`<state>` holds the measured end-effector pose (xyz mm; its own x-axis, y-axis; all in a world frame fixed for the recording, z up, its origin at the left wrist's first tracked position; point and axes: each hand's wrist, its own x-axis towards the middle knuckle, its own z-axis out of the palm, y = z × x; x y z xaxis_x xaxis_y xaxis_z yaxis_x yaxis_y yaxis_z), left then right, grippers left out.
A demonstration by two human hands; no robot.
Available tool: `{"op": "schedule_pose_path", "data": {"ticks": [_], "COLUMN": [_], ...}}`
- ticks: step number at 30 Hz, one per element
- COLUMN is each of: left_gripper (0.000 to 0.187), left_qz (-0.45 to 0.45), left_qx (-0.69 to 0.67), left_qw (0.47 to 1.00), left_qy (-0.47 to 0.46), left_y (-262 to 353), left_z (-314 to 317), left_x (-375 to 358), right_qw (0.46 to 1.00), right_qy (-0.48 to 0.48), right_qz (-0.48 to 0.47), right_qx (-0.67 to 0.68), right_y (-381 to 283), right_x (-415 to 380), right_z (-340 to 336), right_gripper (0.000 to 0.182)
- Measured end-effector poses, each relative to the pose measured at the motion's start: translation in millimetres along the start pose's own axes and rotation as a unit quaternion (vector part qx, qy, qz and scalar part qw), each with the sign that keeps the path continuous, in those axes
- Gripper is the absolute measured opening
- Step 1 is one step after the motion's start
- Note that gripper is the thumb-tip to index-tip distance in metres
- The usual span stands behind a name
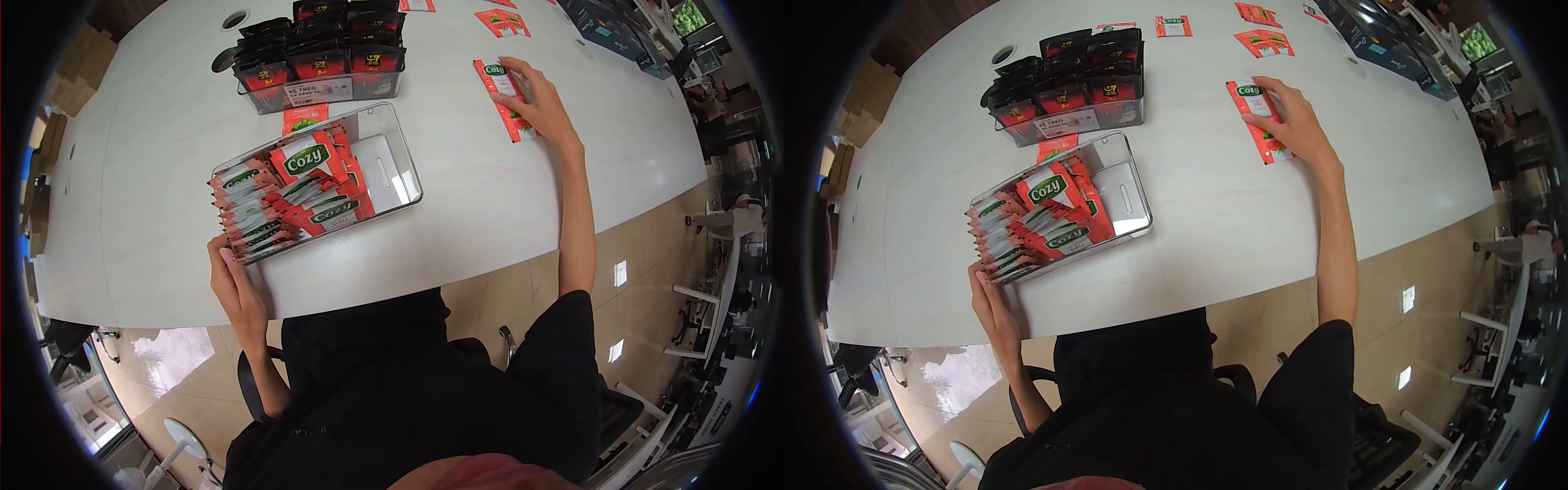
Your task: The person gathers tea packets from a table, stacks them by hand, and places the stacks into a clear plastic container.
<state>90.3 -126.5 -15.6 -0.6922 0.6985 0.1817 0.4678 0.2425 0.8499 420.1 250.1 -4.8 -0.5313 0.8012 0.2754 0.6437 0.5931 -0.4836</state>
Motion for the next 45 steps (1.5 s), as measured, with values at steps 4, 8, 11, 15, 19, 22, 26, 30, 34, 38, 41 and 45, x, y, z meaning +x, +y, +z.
{"op": "schedule_pose_path", "data": {"ticks": [4, 8, 11, 15, 19, 22, 26, 30, 34, 38, 41, 45], "left_gripper": [0.031, 0.031, 0.031, 0.031, 0.03, 0.031, 0.029, 0.029, 0.025, 0.024, 0.025, 0.025], "left_qz": [-0.004, 0.011, 0.025, 0.021, 0.004, 0.015, 0.015, 0.019, 0.034, 0.023, 0.03, 0.02], "left_qx": [0.006, 0.004, 0.02, -0.004, -0.007, -0.014, -0.022, -0.02, -0.043, -0.05, -0.042, -0.032], "left_qw": [1.0, 1.0, 0.999, 1.0, 1.0, 1.0, 1.0, 1.0, 0.998, 0.998, 0.999, 0.999], "left_qy": [0.006, 0.014, 0.032, 0.022, 0.005, 0.001, -0.011, -0.006, 0.014, 0.004, -0.001, -0.004], "left_y": [2, 4, 6, 11, 12, 8, 10, 5, 7, 10, 10, 13], "left_z": [0, 2, 2, 1, 0, 2, -1, -1, 2, 2, 2, 1], "left_x": [-1, 1, 0, 1, 1, 1, 2, 2, 3, 3, 3, 3], "right_qw": [0.997, 0.991, 0.981, 0.955, 0.93, 0.909, 0.888, 0.916, 0.939, 0.94, 0.938, 0.914], "right_qy": [-0.004, 0.054, 0.094, 0.163, 0.167, 0.138, 0.011, -0.038, -0.041, -0.024, 0.022, -0.017], "right_qz": [-0.045, -0.107, -0.14, -0.14, -0.134, -0.211, -0.224, -0.236, -0.29, -0.329, -0.319, -0.384], "right_qx": [0.056, 0.051, 0.093, 0.207, 0.297, 0.333, 0.401, 0.322, 0.181, 0.087, 0.136, 0.131], "right_y": [-15, -24, -21, -44, -81, -128, -195, -225, -227, -213, -217, -218], "right_x": [-2, 0, 3, 7, 5, 0, -12, -18, -16, -9, -9, -10], "right_z": [-3, -2, -1, -2, 0, 13, 35, 48, 46, 41, 44, 44], "right_gripper": [0.063, 0.067, 0.068, 0.053, 0.047, 0.043, 0.03, 0.027, 0.024, 0.025, 0.025, 0.023]}}
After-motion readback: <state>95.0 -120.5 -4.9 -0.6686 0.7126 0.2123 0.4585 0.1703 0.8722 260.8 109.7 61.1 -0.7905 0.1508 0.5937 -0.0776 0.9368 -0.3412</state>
